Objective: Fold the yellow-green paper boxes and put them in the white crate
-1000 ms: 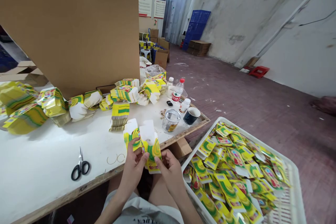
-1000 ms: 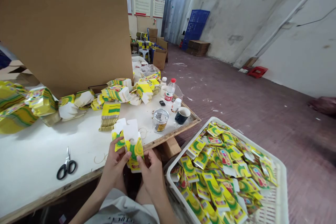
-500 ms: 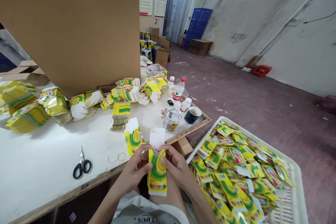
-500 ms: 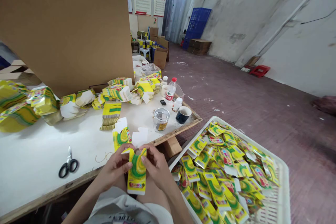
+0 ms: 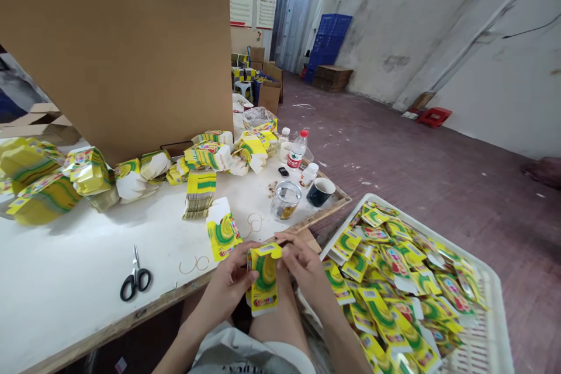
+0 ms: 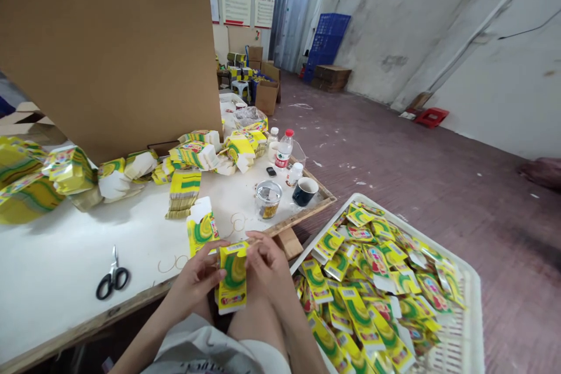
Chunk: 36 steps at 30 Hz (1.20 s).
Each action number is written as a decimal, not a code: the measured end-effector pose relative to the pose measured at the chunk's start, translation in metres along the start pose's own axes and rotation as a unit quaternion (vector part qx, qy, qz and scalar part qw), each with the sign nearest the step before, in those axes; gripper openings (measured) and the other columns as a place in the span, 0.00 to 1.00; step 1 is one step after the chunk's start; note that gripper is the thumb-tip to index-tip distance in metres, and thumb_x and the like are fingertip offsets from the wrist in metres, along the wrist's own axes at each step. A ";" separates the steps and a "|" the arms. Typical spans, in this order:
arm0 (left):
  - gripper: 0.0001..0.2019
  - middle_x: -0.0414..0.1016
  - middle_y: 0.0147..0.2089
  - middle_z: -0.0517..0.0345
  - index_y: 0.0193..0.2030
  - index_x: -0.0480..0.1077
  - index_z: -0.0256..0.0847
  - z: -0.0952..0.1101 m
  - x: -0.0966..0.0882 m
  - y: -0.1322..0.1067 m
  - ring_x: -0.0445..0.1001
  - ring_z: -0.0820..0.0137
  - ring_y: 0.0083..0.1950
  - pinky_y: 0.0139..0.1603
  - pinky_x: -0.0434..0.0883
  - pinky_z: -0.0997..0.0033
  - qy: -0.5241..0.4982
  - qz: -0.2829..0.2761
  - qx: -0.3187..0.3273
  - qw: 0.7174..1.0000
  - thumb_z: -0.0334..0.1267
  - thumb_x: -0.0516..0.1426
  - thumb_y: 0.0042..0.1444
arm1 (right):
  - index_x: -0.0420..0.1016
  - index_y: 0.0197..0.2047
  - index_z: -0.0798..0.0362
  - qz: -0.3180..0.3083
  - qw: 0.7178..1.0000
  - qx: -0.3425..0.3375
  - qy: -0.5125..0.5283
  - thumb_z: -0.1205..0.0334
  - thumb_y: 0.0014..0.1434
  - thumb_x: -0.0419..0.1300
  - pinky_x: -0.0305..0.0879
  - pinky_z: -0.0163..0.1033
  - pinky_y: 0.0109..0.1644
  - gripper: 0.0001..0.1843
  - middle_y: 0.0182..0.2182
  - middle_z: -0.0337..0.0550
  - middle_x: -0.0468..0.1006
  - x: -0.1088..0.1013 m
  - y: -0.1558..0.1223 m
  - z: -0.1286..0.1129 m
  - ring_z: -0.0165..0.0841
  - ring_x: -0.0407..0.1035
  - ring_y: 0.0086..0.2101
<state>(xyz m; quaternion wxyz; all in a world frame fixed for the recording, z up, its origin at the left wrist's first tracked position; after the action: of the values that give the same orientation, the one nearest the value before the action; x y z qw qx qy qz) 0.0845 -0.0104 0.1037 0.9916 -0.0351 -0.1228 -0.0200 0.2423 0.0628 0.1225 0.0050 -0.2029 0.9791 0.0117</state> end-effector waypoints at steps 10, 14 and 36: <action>0.25 0.75 0.56 0.46 0.63 0.59 0.47 -0.008 -0.001 -0.002 0.74 0.58 0.55 0.52 0.71 0.61 -0.027 -0.012 -0.012 1.000 0.42 0.59 0.60 | 0.73 0.46 0.46 -0.025 0.978 0.008 -0.208 0.58 0.54 0.63 0.61 0.35 0.28 0.15 0.21 0.33 0.78 0.008 0.000 -0.002 0.35 0.70 0.22; 0.26 0.80 0.48 0.47 0.60 0.62 0.44 -0.005 0.001 -0.001 0.78 0.58 0.48 0.42 0.73 0.66 -0.058 0.011 -0.028 0.998 0.43 0.62 0.56 | 0.71 0.47 0.48 -0.029 0.983 0.018 -0.178 0.58 0.54 0.64 0.57 0.33 0.24 0.17 0.15 0.28 0.71 0.012 -0.003 0.002 0.32 0.65 0.18; 0.23 0.69 0.64 0.48 0.63 0.64 0.47 -0.003 0.011 0.007 0.69 0.58 0.62 0.61 0.66 0.60 0.017 -0.004 0.033 0.999 0.38 0.58 0.60 | 0.69 0.55 0.49 0.007 0.993 -0.001 -0.121 0.62 0.56 0.63 0.70 0.39 0.40 0.23 0.46 0.45 0.78 0.001 -0.012 0.009 0.37 0.73 0.38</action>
<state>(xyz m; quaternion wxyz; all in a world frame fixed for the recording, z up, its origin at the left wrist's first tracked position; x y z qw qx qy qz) 0.0964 -0.0035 0.1029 0.9941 -0.0016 -0.1063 -0.0209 0.2465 0.0516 0.1133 0.1227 -0.1930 0.9728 0.0370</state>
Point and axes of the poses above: each hand's wrist, its own y-axis towards the middle knuckle, its own x-axis out of the palm, z = x × y, the point moved 3 cm from there along y, towards the middle knuckle
